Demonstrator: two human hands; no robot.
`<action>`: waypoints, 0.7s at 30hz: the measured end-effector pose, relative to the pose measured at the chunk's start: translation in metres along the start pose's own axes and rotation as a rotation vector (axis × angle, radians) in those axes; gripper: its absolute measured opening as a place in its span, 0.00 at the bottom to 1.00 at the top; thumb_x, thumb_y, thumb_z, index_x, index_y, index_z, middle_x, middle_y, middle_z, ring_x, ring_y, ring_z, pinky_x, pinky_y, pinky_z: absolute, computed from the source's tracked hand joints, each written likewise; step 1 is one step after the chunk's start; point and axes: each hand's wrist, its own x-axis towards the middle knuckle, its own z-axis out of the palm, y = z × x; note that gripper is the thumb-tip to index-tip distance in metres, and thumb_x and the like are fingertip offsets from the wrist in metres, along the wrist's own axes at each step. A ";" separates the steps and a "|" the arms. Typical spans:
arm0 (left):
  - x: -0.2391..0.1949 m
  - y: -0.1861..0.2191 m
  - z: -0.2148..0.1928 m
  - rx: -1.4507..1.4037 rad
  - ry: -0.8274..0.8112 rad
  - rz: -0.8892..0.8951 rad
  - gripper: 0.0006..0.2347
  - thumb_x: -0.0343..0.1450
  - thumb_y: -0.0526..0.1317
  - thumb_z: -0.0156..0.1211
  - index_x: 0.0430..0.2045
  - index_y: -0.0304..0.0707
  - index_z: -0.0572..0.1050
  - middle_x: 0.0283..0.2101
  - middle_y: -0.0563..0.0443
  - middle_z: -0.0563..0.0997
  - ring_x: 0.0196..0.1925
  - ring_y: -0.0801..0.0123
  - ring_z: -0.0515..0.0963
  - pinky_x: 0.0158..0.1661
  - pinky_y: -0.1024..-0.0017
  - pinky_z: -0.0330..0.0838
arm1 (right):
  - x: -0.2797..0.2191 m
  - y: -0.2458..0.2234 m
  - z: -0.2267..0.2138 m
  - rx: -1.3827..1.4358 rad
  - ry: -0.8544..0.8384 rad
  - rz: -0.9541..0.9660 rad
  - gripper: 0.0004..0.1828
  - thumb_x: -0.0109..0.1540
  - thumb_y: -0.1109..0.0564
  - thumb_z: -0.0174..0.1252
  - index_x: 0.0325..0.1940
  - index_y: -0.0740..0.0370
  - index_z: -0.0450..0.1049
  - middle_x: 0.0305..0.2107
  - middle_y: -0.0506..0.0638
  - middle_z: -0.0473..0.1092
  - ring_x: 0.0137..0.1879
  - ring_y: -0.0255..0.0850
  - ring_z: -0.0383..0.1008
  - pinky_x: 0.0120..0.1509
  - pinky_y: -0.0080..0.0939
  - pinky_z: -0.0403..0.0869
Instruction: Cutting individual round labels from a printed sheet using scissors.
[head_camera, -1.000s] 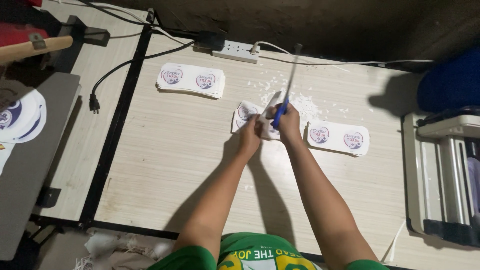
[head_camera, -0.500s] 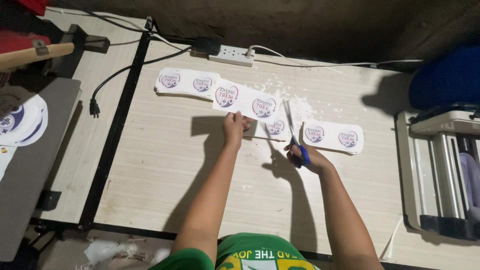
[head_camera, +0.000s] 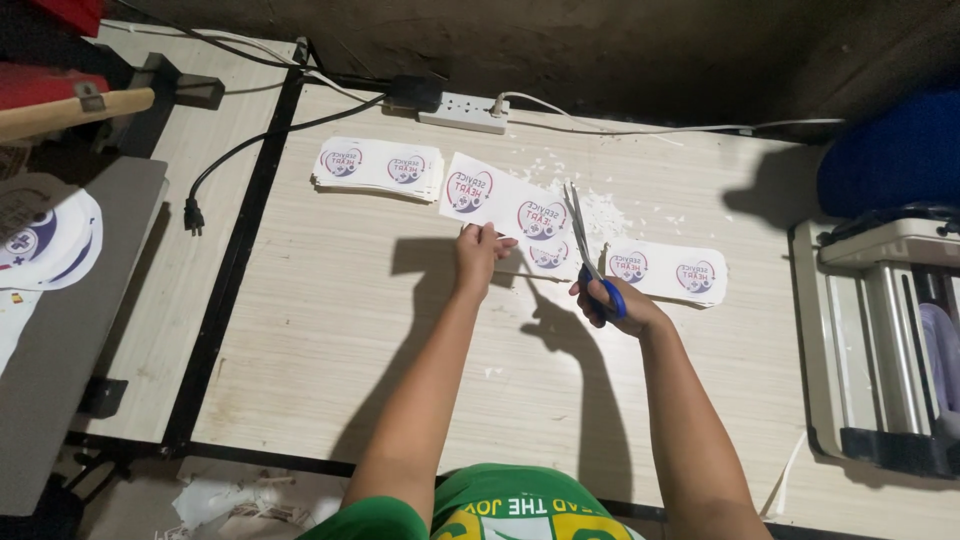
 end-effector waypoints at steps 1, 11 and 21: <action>0.000 -0.002 0.000 0.001 -0.001 -0.001 0.09 0.79 0.38 0.44 0.35 0.30 0.71 0.32 0.46 0.82 0.36 0.68 0.87 0.30 0.78 0.79 | -0.001 0.001 -0.001 0.001 0.001 0.000 0.44 0.50 0.23 0.64 0.46 0.65 0.74 0.21 0.47 0.66 0.26 0.37 0.67 0.27 0.36 0.66; 0.017 -0.022 -0.019 0.244 0.012 0.272 0.07 0.77 0.37 0.53 0.39 0.30 0.73 0.31 0.45 0.83 0.28 0.73 0.77 0.29 0.74 0.71 | -0.016 0.004 -0.008 -0.092 0.056 0.064 0.39 0.53 0.30 0.67 0.46 0.68 0.72 0.21 0.48 0.66 0.24 0.38 0.65 0.25 0.37 0.64; 0.010 -0.007 -0.020 0.540 -0.050 0.444 0.13 0.76 0.40 0.54 0.52 0.37 0.76 0.35 0.39 0.84 0.35 0.61 0.84 0.39 0.65 0.76 | -0.007 -0.035 -0.014 -0.190 -0.038 -0.020 0.46 0.53 0.24 0.64 0.50 0.71 0.70 0.20 0.47 0.64 0.25 0.35 0.64 0.26 0.35 0.64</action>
